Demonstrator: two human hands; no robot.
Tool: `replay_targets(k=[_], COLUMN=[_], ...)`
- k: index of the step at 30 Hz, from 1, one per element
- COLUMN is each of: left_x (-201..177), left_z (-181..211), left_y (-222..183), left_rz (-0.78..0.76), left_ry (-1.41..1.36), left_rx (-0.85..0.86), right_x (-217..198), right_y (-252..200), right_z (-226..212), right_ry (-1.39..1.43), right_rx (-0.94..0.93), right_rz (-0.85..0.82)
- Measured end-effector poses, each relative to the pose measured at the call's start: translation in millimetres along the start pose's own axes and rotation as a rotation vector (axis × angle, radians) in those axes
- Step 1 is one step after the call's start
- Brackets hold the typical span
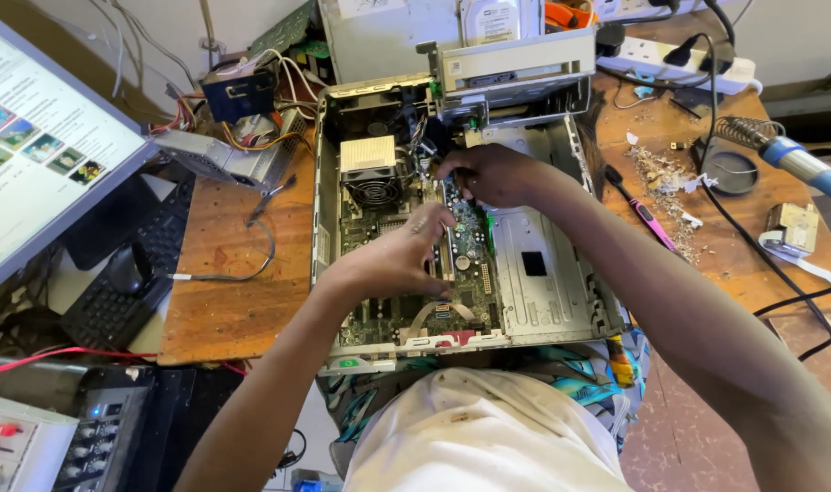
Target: The person is performing maintenance on a computer by removing RAM modules, cleaning the motherboard slots with a brush, and then reinserting the modules.
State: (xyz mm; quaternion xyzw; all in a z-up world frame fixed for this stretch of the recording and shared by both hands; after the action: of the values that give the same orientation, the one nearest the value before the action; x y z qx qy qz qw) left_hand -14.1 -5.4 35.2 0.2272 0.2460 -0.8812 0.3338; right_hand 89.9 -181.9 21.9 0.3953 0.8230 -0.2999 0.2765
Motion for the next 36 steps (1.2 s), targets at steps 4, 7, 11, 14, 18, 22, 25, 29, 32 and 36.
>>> replay_targets(k=[4,7,11,14,18,22,25,29,32,36], left_x=[4.9,6.5,9.1,6.4,-0.3,1.8,4.4,3.1,2.2,0.1], left_z=[-4.5,4.1,-7.6,-5.7,5.4,8.0,3.1,1.5,5.0,4.1], left_y=[11.4,11.0,17.5,14.9,8.1,8.8,10.4,13.3,11.1,12.3], left_rz=[0.043,0.051,0.115,0.105,0.068,0.04,0.064,0.064,0.075,0.084], left_ry=[0.157,0.253,0.427,0.385,0.204,0.199,0.194,0.241,0.246,0.276], left_rx=[-0.061,-0.052,-0.023,-0.039,-0.1,-0.079,-0.093,-0.132,-0.154,-0.166], right_x=[0.2,0.9,2.3,1.9,2.5,0.7,4.5,6.7,10.2,10.2], right_y=[0.9,-1.0,-0.6,0.2,3.7,-5.1,-6.5,5.7,14.0,15.9], right_z=[1.2,1.9,3.7,2.2,6.0,-1.4,-2.8,11.0,19.3,22.2], right_ry=[0.02,0.011,0.029,0.037,0.046,0.05,0.074,0.048,0.06,0.077], right_rx=[0.017,0.017,0.021,0.041,0.042,0.063,0.076,0.069,0.068,0.062], right_rz=[-0.001,0.012,0.005,0.007,0.006,0.007,0.009,0.034,0.026,0.006])
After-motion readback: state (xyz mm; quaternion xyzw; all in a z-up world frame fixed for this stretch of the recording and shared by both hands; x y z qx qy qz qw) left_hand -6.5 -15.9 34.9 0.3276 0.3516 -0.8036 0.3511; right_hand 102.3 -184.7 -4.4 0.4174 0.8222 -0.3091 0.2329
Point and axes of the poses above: each hand's wrist, its own y-axis towards the middle knuckle, its own x-axis out of the palm, z = x × y, the point moved 4 cm from there along y, towards the middle knuckle, and after that the axes turned 1 degree about x, right-handed, at the moved point
